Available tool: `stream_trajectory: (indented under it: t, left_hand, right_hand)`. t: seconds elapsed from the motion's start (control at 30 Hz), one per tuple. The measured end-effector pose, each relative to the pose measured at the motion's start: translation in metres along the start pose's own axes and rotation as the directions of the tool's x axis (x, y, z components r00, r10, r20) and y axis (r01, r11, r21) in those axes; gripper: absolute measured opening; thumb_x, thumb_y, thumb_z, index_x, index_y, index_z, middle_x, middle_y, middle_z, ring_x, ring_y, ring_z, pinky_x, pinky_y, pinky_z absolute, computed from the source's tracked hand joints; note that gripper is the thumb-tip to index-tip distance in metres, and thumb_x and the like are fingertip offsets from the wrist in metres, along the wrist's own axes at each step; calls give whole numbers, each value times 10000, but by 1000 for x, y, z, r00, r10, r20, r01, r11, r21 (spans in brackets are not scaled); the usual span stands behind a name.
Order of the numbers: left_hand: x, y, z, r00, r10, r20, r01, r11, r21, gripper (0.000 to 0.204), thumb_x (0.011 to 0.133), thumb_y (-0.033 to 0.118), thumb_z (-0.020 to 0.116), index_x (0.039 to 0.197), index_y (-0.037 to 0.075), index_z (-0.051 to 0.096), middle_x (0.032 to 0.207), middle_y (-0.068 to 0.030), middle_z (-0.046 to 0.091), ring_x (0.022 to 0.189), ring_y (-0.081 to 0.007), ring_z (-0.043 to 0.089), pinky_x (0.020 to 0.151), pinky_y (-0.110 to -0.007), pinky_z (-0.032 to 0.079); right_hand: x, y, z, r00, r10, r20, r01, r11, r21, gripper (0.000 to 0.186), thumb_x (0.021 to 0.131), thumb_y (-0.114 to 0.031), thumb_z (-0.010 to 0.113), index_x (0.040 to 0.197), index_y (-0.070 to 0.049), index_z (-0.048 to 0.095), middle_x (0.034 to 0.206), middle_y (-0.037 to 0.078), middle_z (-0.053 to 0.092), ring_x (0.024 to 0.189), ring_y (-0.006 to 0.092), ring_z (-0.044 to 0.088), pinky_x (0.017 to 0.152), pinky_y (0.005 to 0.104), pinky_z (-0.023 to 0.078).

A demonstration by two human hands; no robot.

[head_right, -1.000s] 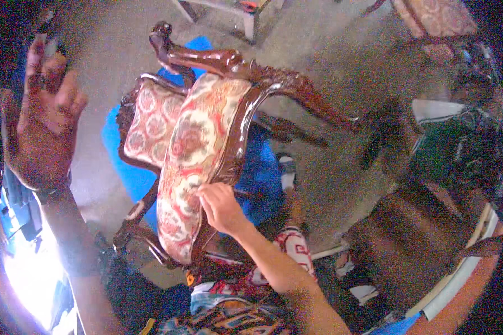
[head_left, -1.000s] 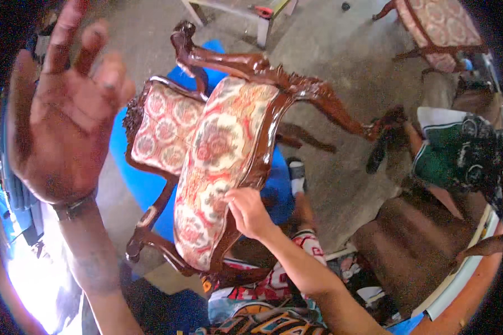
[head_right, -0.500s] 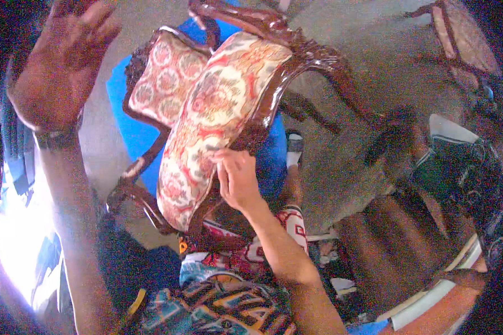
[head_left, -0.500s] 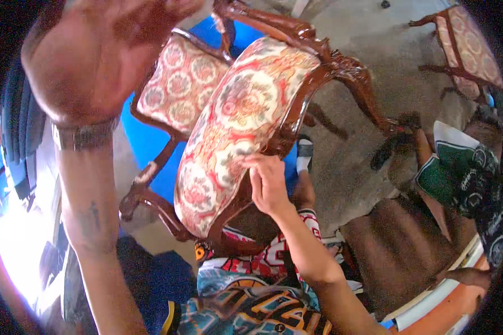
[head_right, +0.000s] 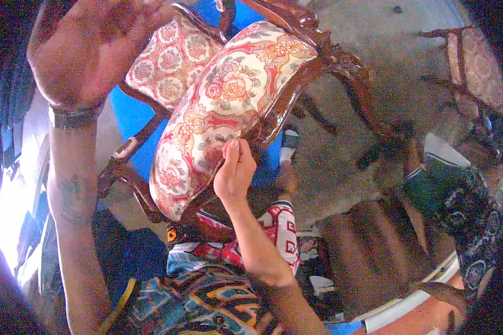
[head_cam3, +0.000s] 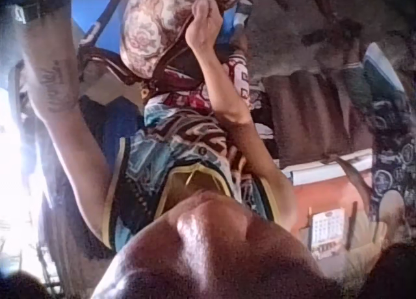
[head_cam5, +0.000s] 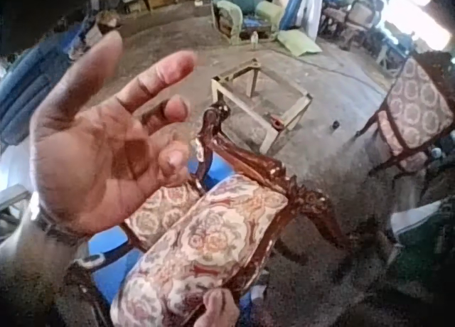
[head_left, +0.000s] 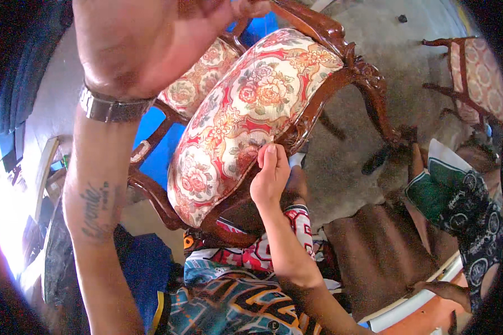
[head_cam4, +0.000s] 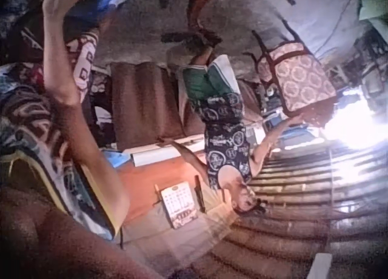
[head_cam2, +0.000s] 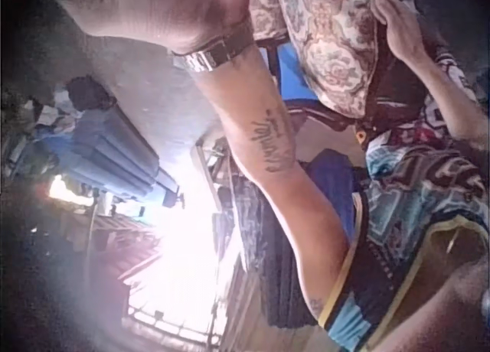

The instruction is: The person uses a needle and thread to hand-sew trim onto the wooden frame of a chair, then uses a small blade to trim excess fabric along the seam.

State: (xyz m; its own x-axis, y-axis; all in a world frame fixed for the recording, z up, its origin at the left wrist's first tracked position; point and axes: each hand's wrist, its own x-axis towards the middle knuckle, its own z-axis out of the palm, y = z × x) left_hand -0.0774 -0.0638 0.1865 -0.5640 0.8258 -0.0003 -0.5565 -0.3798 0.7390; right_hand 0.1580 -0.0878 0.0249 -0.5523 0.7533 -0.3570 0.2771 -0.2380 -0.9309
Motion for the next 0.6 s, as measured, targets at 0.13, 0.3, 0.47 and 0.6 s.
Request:
stream_trajectory:
  t: [0.13, 0.3, 0.47, 0.6]
  left_hand:
    - [-2, -13, -18, 1000, -19, 5, 19, 999, -48, 607, 887, 522, 476, 1215, 13, 526, 914, -129, 625, 681, -255, 625, 626, -354, 522]
    - [-18, -6, -33, 966, -257, 5, 252, 950, 183, 492, 893, 388, 522, 1190, -2, 559, 898, -120, 631, 684, -196, 623, 622, -275, 517]
    - [-59, -65, -2, 951, 92, 297, -297, -9, 955, 700, 660, 430, 795, 1223, 83, 564, 1211, -151, 534, 1119, -316, 522, 972, -421, 382]
    - [-127, -158, 22, 723, -457, 518, -412, 316, 854, 647, 728, 427, 702, 1259, 116, 503, 1031, -145, 577, 993, -323, 577, 868, -452, 471]
  right_hand:
    - [-27, -21, 5, 992, 98, 85, -96, 995, -33, 336, 963, -177, 334, 654, -56, 388, 590, 40, 410, 524, 116, 362, 493, 274, 282]
    - [-56, -56, -55, 853, -483, 199, 519, 827, -217, 242, 920, -197, 428, 729, -57, 483, 835, 129, 534, 808, 224, 480, 767, 342, 382]
    - [-32, -139, -114, 996, 52, 66, -84, 651, 754, 304, 1013, -293, 280, 758, -137, 340, 527, -25, 302, 384, 111, 223, 397, 283, 266]
    - [-48, -111, -206, 902, 433, -1, -302, 631, 715, 321, 995, -319, 365, 717, -159, 366, 553, -41, 239, 472, 84, 199, 384, 246, 191]
